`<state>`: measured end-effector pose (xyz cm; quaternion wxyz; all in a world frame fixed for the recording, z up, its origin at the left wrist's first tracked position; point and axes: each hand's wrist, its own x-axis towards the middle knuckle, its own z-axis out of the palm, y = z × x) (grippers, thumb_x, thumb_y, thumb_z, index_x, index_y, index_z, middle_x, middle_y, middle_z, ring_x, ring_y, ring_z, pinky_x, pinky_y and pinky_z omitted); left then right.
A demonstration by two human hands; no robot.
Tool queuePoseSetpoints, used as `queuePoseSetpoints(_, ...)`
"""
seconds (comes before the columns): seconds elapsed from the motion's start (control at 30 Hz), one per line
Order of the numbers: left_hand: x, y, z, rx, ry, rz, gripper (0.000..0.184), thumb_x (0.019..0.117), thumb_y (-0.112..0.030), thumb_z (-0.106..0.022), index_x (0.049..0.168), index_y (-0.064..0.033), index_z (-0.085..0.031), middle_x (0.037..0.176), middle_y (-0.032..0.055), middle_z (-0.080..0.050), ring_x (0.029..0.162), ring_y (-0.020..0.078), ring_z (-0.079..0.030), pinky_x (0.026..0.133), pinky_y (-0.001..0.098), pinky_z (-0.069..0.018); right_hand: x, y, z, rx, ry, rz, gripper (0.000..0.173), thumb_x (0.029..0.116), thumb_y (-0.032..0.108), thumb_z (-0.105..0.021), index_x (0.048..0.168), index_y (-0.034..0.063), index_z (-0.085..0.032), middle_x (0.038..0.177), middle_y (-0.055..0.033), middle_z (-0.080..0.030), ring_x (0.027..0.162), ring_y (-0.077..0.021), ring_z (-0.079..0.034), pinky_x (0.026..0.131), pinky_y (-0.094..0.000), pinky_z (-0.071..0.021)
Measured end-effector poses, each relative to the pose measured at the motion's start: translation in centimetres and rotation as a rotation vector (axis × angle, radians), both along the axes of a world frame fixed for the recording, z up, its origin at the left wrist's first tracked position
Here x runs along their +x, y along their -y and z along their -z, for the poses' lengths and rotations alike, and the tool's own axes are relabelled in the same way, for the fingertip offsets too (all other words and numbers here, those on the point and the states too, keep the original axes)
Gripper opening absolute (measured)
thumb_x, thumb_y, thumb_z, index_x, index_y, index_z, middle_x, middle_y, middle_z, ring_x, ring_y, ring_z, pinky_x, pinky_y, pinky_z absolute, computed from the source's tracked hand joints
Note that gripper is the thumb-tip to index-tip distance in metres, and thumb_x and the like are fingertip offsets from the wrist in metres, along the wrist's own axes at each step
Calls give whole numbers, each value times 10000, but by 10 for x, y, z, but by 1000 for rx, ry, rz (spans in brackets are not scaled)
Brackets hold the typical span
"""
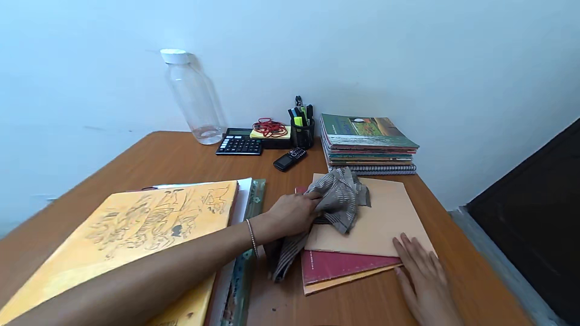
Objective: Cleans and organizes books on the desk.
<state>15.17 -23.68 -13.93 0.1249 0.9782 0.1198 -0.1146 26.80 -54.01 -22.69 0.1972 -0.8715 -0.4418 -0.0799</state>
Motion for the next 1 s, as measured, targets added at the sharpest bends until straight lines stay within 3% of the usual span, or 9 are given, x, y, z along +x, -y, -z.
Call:
queuePoseSetpoints(0.17, 0, -5, 2, -172, 170, -117, 357, 1105, -276, -469, 1331, -55, -636, 1419, 124, -602, 1163, 337, -655, 953, 575, -509, -10, -3, -25, -107, 24, -42, 667, 958, 308, -681, 1512, -3, -477, 1404, -219, -618, 1274, -507, -577, 1048, -708, -395)
queuePoseSetpoints(0.27, 0, -7, -1, -242, 280, -149, 343, 1102, -252, -476, 1328, -56, -645, 1424, 122, -600, 1171, 326, -655, 964, 566, -508, -21, -3, -21, -40, 116, -63, 471, 935, 192, -701, 1359, -7, -647, 1150, -255, -716, 1009, -526, -663, 845, -654, -513)
queuePoseSetpoints(0.5, 0, -10, -3, -283, 258, -196, 350, 1108, -266, -456, 1321, -60, -642, 1429, 114, -592, 1169, 316, -652, 970, 548, -508, -24, 22, -40, -34, 326, -256, 211, 924, -24, -566, 1004, -4, -760, 845, -191, -720, 783, -376, -707, 691, -470, -561)
queuePoseSetpoints(0.57, 0, -10, -2, -297, 244, -191, 353, 1110, -267, -449, 1319, -57, -638, 1419, 120, -595, 1161, 319, -653, 962, 554, -507, -19, 28, -52, -51, 261, -280, 190, 983, 64, -566, 1022, -25, -729, 951, -232, -723, 932, -420, -709, 823, -507, -565)
queuePoseSetpoints(0.63, 1, -9, -1, -304, 235, -180, 355, 1110, -266, -447, 1328, -58, -635, 1416, 123, -598, 1162, 317, -653, 966, 555, -504, -12, 28, -59, -110, 95, -298, 424, 999, 279, -646, 1261, -55, -656, 1243, -313, -658, 1189, -514, -621, 1000, -607, -499)
queuePoseSetpoints(0.73, 2, -7, 0, -317, 250, -184, 346, 1110, -254, -449, 1309, -46, -640, 1388, 131, -608, 1157, 319, -652, 967, 555, -506, -8, 12, -57, -261, -19, -315, 676, 964, 392, -677, 1472, -21, -510, 1482, -326, -494, 1350, -548, -489, 1066, -674, -419)
queuePoseSetpoints(0.83, 0, -8, -4, -327, 271, -224, 342, 1109, -249, -448, 1309, -50, -642, 1396, 126, -608, 1171, 317, -648, 974, 552, -502, -4, -4, -49, -401, 22, -318, 499, 1026, 210, -586, 1465, -19, -524, 1479, -297, -517, 1327, -535, -522, 1012, -674, -459)
queuePoseSetpoints(0.9, -1, -10, -5, -323, 261, -239, 343, 1108, -246, -449, 1315, -48, -639, 1395, 131, -606, 1172, 325, -647, 970, 556, -505, -2, -10, -51, -428, 147, -322, 431, 984, 33, -583, 1409, -35, -577, 1391, -277, -605, 1209, -514, -624, 903, -625, -540)
queuePoseSetpoints(1.0, 1, -12, -5, -320, 231, -252, 352, 1109, -251, -445, 1324, -44, -632, 1406, 135, -601, 1186, 333, -643, 974, 560, -502, 3, -11, -68, -385, 336, -371, 366, 900, -47, -636, 1264, -49, -676, 1193, -235, -722, 998, -446, -727, 747, -540, -587)
